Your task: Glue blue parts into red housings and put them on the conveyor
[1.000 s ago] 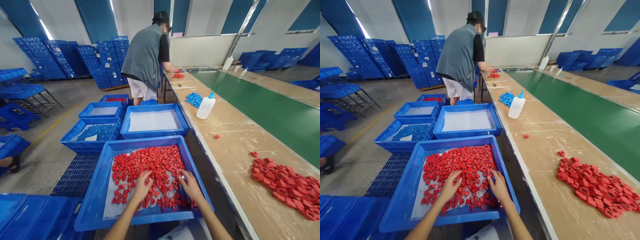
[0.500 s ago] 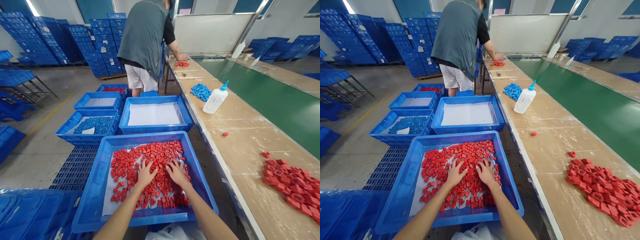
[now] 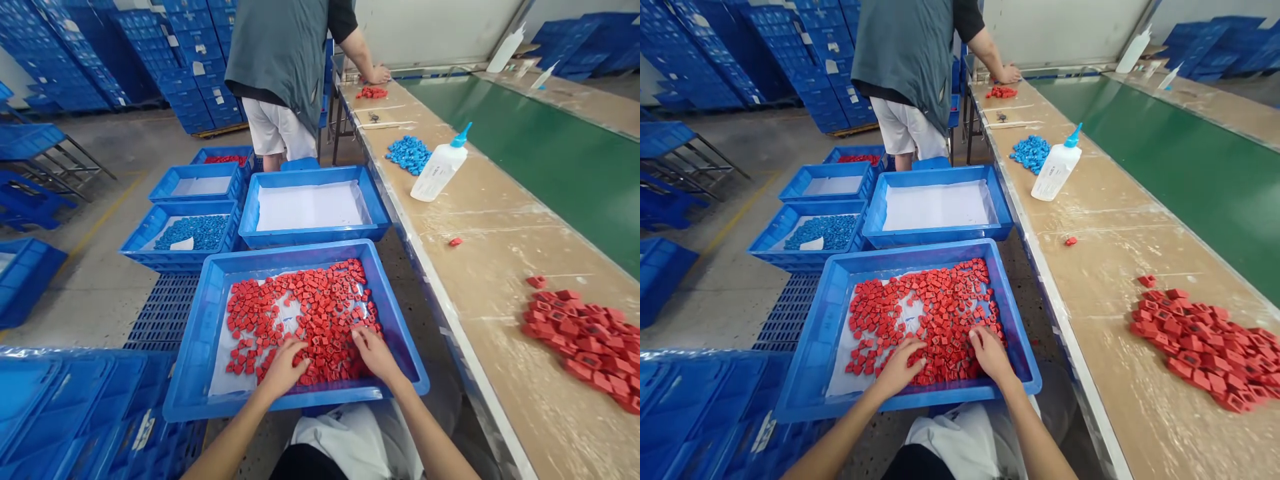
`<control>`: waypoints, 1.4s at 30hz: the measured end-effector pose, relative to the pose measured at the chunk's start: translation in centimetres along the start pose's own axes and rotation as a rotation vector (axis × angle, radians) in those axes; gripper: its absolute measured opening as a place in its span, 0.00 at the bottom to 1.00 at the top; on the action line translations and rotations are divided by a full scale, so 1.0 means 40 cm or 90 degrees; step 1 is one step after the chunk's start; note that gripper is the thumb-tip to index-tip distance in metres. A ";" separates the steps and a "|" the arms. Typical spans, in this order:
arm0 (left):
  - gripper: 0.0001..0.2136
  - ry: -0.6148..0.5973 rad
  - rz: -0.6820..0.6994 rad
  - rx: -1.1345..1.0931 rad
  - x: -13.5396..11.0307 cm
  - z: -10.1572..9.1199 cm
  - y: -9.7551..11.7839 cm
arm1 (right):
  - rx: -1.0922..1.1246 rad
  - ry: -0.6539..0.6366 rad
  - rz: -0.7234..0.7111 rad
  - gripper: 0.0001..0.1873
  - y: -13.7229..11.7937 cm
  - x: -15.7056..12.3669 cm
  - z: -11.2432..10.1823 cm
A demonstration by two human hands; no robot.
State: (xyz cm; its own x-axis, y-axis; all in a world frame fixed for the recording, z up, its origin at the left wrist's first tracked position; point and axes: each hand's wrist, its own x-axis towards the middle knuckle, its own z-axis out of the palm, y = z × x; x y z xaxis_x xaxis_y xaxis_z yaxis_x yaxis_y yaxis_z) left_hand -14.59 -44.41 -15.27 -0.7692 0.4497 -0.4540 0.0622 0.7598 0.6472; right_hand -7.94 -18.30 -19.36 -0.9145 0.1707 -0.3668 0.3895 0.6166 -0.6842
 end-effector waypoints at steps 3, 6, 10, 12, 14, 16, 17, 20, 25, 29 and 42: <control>0.29 0.052 -0.102 0.024 0.032 0.008 -0.012 | -0.046 0.049 0.156 0.26 0.022 0.005 0.010; 0.35 0.037 -0.164 0.039 0.068 0.032 -0.003 | -0.070 0.023 0.245 0.29 0.025 0.017 0.020; 0.36 -0.006 -0.197 0.044 0.090 0.050 0.019 | -0.081 -0.034 0.286 0.28 0.018 0.019 0.014; 0.32 -0.021 -0.209 0.041 0.094 0.045 0.024 | -0.085 -0.057 0.294 0.30 0.017 0.013 0.011; 0.28 -0.026 -0.222 0.030 0.093 0.036 0.023 | -0.087 -0.071 0.295 0.33 0.019 0.006 0.010; 0.25 -0.028 -0.228 0.005 0.088 0.026 0.018 | -0.081 -0.081 0.282 0.34 0.028 0.004 0.010; 0.24 -0.032 -0.228 -0.012 0.086 0.021 0.015 | -0.072 -0.088 0.269 0.33 0.035 0.006 0.009; 0.19 -0.056 -0.228 -0.076 0.080 0.005 0.007 | -0.021 -0.116 0.207 0.30 0.062 0.020 0.000; 0.21 -0.117 -0.282 -0.167 0.092 -0.030 0.008 | 0.122 -0.152 0.127 0.23 0.109 0.042 -0.018; 0.21 -0.155 -0.303 -0.211 0.098 -0.062 0.020 | 0.249 -0.162 0.118 0.20 0.124 0.044 -0.034; 0.27 -0.178 -0.280 -0.271 0.091 -0.040 0.035 | 0.538 -0.331 0.293 0.32 0.032 0.044 0.019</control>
State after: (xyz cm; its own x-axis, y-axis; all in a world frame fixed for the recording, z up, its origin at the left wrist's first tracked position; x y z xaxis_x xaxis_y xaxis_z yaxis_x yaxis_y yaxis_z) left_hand -18.31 -42.47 -15.05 -0.4690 0.2890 -0.8345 -0.5197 0.6737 0.5254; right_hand -8.99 -17.79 -21.34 -0.5814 -0.2185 -0.7837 0.8133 -0.1829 -0.5524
